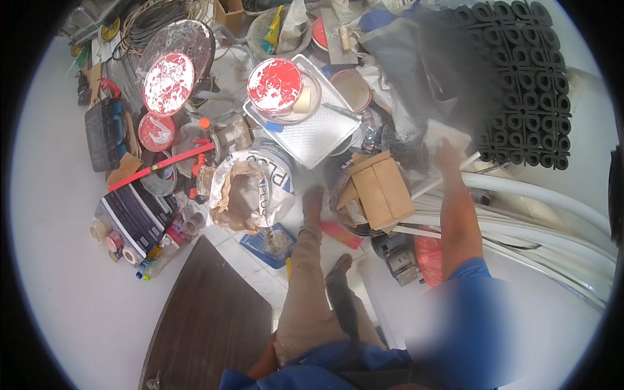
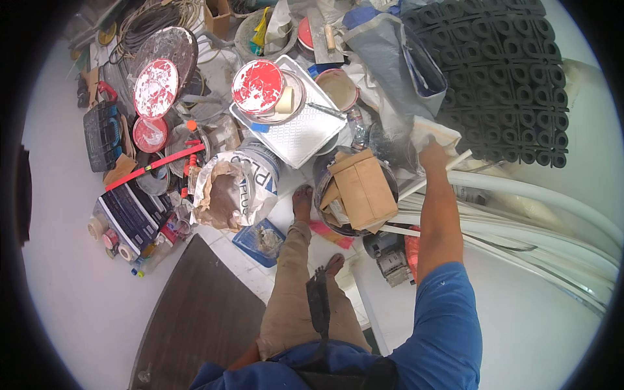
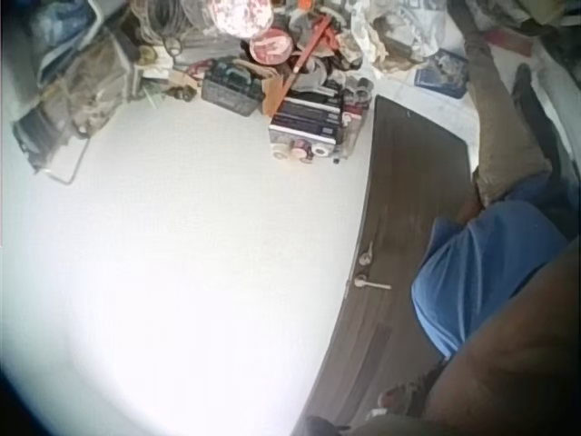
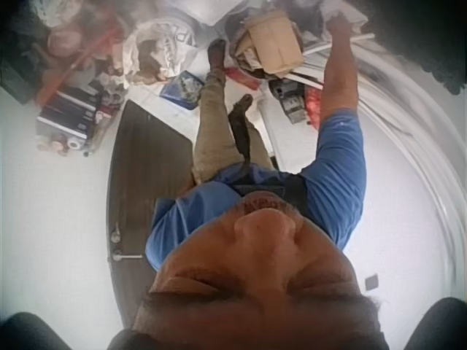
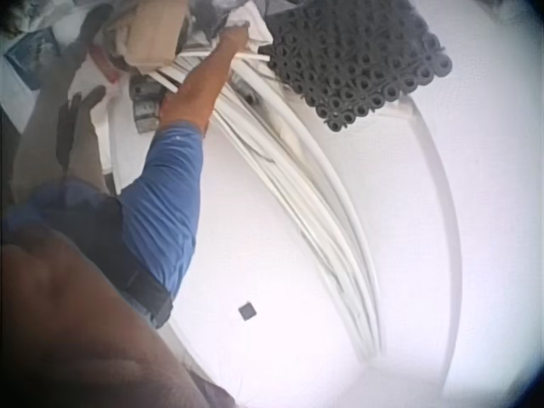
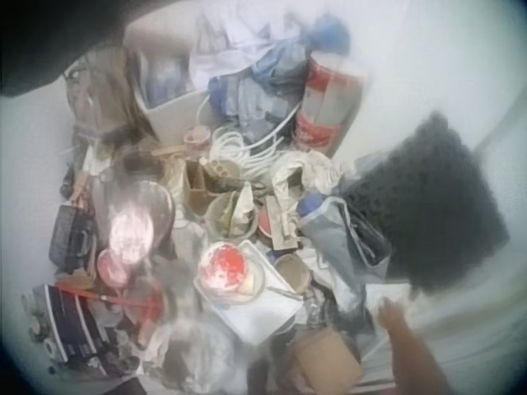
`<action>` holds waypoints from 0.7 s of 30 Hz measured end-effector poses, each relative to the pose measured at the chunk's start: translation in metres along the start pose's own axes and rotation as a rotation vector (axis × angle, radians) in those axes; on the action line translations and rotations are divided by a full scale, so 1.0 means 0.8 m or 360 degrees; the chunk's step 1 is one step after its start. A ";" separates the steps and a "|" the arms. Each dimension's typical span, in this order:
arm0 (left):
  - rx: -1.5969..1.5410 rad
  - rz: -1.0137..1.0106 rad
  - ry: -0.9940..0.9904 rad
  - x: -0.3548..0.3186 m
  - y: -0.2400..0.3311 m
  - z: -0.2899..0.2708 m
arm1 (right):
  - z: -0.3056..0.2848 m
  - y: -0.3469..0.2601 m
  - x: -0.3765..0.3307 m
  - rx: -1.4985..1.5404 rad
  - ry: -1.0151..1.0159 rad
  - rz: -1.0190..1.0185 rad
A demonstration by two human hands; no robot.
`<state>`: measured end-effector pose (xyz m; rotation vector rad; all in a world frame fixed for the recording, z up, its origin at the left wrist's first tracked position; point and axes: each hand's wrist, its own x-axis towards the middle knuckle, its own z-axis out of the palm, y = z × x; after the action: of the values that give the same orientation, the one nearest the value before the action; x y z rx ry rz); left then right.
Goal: The person sweeps debris into a dustpan in a cluttered storage room, then empties the dustpan into a plastic bag. They walk through a hallway and into an office area, continuing to sweep the floor around chairs and a desk.
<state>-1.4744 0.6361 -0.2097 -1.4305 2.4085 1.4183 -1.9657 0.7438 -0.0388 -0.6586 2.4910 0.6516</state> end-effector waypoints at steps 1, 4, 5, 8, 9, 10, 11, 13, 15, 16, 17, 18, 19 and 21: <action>0.0057 0.0064 0.0018 0.018 -0.008 0.020 | -0.010 -0.002 -0.010 0.0160 0.0007 0.0108; 0.0316 0.0249 0.0055 0.039 -0.030 0.061 | -0.049 -0.017 -0.027 0.0347 0.0083 0.0082; 0.0473 0.0315 0.0075 0.041 -0.034 0.069 | -0.058 -0.021 -0.028 0.0352 0.0155 0.0038; 0.0121 0.0092 -0.0006 0.047 -0.031 0.075 | -0.057 -0.031 -0.021 0.0296 0.0217 -0.0088; 0.0081 0.0060 -0.0004 0.046 -0.028 0.072 | -0.049 -0.032 -0.018 0.0234 0.0190 -0.0085; 0.0055 0.0035 -0.0003 0.042 -0.025 0.066 | -0.037 -0.032 -0.016 0.0175 0.0163 -0.0086; 0.0027 0.0006 -0.0009 0.031 -0.023 0.058 | -0.024 -0.031 -0.014 0.0118 0.0136 -0.0091; -0.0047 -0.0080 -0.0064 -0.018 -0.026 0.029 | 0.004 -0.022 -0.020 0.0104 0.0215 -0.0051; -0.0126 -0.0258 -0.0172 -0.119 -0.036 -0.021 | 0.025 -0.008 -0.032 0.0148 0.0225 -0.0024; -0.0168 -0.0380 -0.0246 -0.187 -0.041 -0.056 | 0.032 0.005 -0.043 0.0192 0.0276 0.0018; -0.0224 -0.0521 -0.0326 -0.264 -0.044 -0.098 | 0.036 0.022 -0.055 0.0232 0.0335 0.0078; -0.0302 -0.0670 -0.0401 -0.342 -0.047 -0.144 | 0.038 0.037 -0.063 0.0279 0.0458 0.0072; -0.0379 -0.0892 -0.0522 -0.416 -0.048 -0.188 | 0.037 0.058 -0.071 0.0216 0.0427 0.0113; -0.0435 -0.1126 -0.0583 -0.520 -0.047 -0.256 | 0.029 0.116 -0.090 0.0098 0.0476 0.0072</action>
<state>-1.1210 0.7781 0.0571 -1.6462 1.3289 1.6343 -1.9540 0.8510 0.0124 -0.7238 2.7960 0.5223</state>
